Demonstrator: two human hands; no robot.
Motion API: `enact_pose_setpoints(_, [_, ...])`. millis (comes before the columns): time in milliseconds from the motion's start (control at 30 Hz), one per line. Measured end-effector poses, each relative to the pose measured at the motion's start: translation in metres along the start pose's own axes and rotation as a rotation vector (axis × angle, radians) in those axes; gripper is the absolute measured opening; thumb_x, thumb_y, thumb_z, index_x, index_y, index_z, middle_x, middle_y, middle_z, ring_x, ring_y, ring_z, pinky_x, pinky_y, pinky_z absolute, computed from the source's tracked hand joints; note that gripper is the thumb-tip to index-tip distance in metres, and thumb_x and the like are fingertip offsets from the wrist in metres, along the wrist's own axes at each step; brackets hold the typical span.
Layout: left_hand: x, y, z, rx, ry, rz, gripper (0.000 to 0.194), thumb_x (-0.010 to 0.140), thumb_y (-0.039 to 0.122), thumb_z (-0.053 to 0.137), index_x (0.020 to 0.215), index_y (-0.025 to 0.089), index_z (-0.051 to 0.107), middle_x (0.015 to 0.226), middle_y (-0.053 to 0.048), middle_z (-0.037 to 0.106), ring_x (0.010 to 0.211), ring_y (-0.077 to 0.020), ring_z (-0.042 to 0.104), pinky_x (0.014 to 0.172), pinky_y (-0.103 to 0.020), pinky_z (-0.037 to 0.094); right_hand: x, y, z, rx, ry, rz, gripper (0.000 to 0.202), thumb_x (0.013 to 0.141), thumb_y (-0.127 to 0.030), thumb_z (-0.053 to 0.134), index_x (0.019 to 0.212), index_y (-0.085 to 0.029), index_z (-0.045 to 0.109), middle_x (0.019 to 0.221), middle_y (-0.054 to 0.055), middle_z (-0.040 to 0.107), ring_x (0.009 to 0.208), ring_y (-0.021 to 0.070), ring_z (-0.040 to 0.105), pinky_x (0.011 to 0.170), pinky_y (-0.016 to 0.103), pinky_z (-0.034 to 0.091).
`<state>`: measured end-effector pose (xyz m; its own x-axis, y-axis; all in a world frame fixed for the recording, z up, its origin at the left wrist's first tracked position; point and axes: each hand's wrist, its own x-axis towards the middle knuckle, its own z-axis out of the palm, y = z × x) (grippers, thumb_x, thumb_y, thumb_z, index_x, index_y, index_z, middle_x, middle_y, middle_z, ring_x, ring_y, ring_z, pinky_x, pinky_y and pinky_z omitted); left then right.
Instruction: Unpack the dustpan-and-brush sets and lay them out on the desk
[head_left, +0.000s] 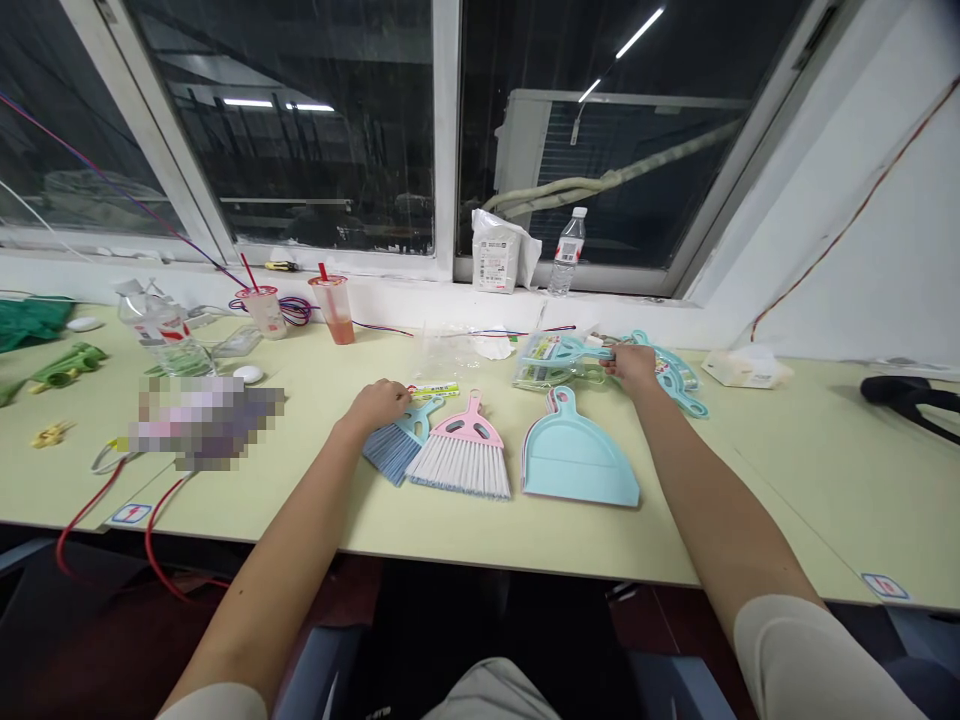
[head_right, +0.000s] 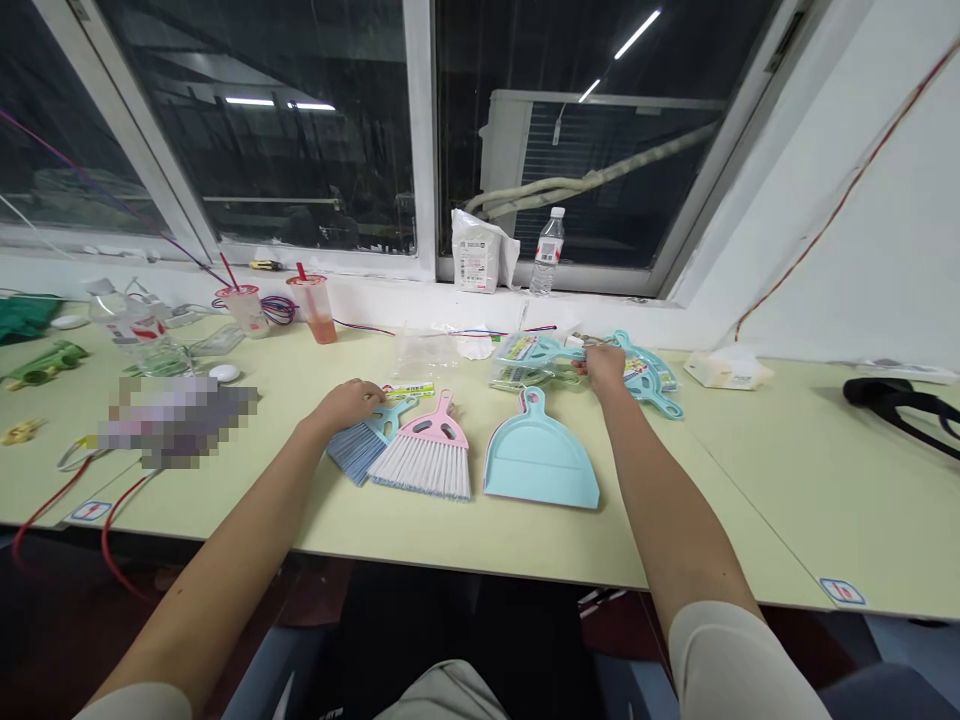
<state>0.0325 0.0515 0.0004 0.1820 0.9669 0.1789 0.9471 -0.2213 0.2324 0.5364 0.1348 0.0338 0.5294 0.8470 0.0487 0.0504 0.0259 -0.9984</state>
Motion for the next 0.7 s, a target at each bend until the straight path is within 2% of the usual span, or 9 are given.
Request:
enact_pose_setpoints(133, [0.002,0.001,0.000,0.035,-0.027,0.003,0.036,0.086,0.034,0.050,0.103,0.029,0.082,0.110,-0.006,0.078,0.110,-0.0271,0.067,0.098,-0.035,0.049,-0.018,-0.011,-0.012,0.184,0.005,0.012,0.010,0.080,-0.004,0.060,0.082,-0.014,0.058,0.060,0.000,0.060,0.059,0.0170,0.070,0.054,0.027,0.061])
enact_pose_setpoints(267, [0.004,0.004,0.001,0.064,-0.004,0.007,0.039,0.084,0.031,0.051,0.109,0.029,0.080,0.116,-0.005,0.077,0.112,-0.0275,0.066,0.099,-0.036,0.048,-0.054,-0.018,-0.011,0.328,-0.107,-0.021,0.013,0.076,-0.001,0.060,0.083,-0.012,0.061,0.067,0.003,0.066,0.056,0.0161,0.070,0.061,0.031,0.066])
enact_pose_setpoints(333, [0.004,0.008,-0.001,0.075,0.062,0.025,0.038,0.084,0.025,0.051,0.109,0.027,0.079,0.119,-0.006,0.076,0.113,-0.0285,0.065,0.101,-0.041,0.047,-0.077,-0.018,-0.003,0.350,-0.172,-0.017,0.014,0.076,-0.001,0.061,0.083,-0.012,0.062,0.068,0.003,0.067,0.055,0.0153,0.070,0.061,0.030,0.067])
enact_pose_setpoints(400, [0.001,0.018,-0.004,0.052,0.216,0.069,0.035,0.085,0.019,0.049,0.105,0.022,0.078,0.116,-0.009,0.076,0.113,-0.0302,0.064,0.103,-0.046,0.044,-0.101,-0.018,0.008,0.357,-0.240,-0.016,0.012,0.077,-0.003,0.063,0.083,-0.013,0.062,0.069,0.003,0.068,0.056,0.0159,0.071,0.061,0.031,0.067])
enact_pose_setpoints(467, [-0.005,0.034,-0.008,-0.043,0.413,0.140,0.031,0.088,0.017,0.048,0.103,0.020,0.075,0.108,-0.012,0.075,0.111,-0.0301,0.063,0.102,-0.048,0.044,-0.123,-0.017,0.019,0.355,-0.293,-0.031,0.011,0.078,-0.006,0.066,0.085,-0.014,0.063,0.069,0.004,0.070,0.057,0.0170,0.072,0.061,0.031,0.067])
enact_pose_setpoints(533, [-0.014,0.057,-0.011,-0.206,0.560,0.223,0.027,0.092,0.019,0.047,0.107,0.020,0.070,0.106,-0.011,0.072,0.108,-0.0272,0.063,0.100,-0.045,0.046,-0.140,-0.016,0.028,0.349,-0.322,-0.051,0.012,0.079,-0.009,0.069,0.088,-0.015,0.064,0.071,0.004,0.071,0.058,0.0179,0.073,0.060,0.031,0.067])
enact_pose_setpoints(600, [-0.024,0.082,-0.010,-0.357,0.626,0.271,0.025,0.096,0.025,0.048,0.116,0.021,0.063,0.109,-0.010,0.068,0.107,-0.0247,0.063,0.095,-0.041,0.049,-0.152,-0.015,0.035,0.352,-0.330,-0.080,0.014,0.079,-0.012,0.072,0.090,-0.016,0.065,0.073,0.003,0.071,0.059,0.0180,0.074,0.060,0.032,0.067])
enact_pose_setpoints(700, [-0.033,0.113,-0.002,-0.415,0.603,0.296,0.032,0.091,0.037,0.064,0.117,0.021,0.055,0.112,-0.010,0.063,0.103,-0.0248,0.061,0.088,-0.039,0.050,-0.164,-0.012,0.039,0.354,-0.334,-0.127,0.015,0.079,-0.016,0.073,0.092,-0.018,0.066,0.075,0.001,0.070,0.059,0.0173,0.073,0.062,0.035,0.068])
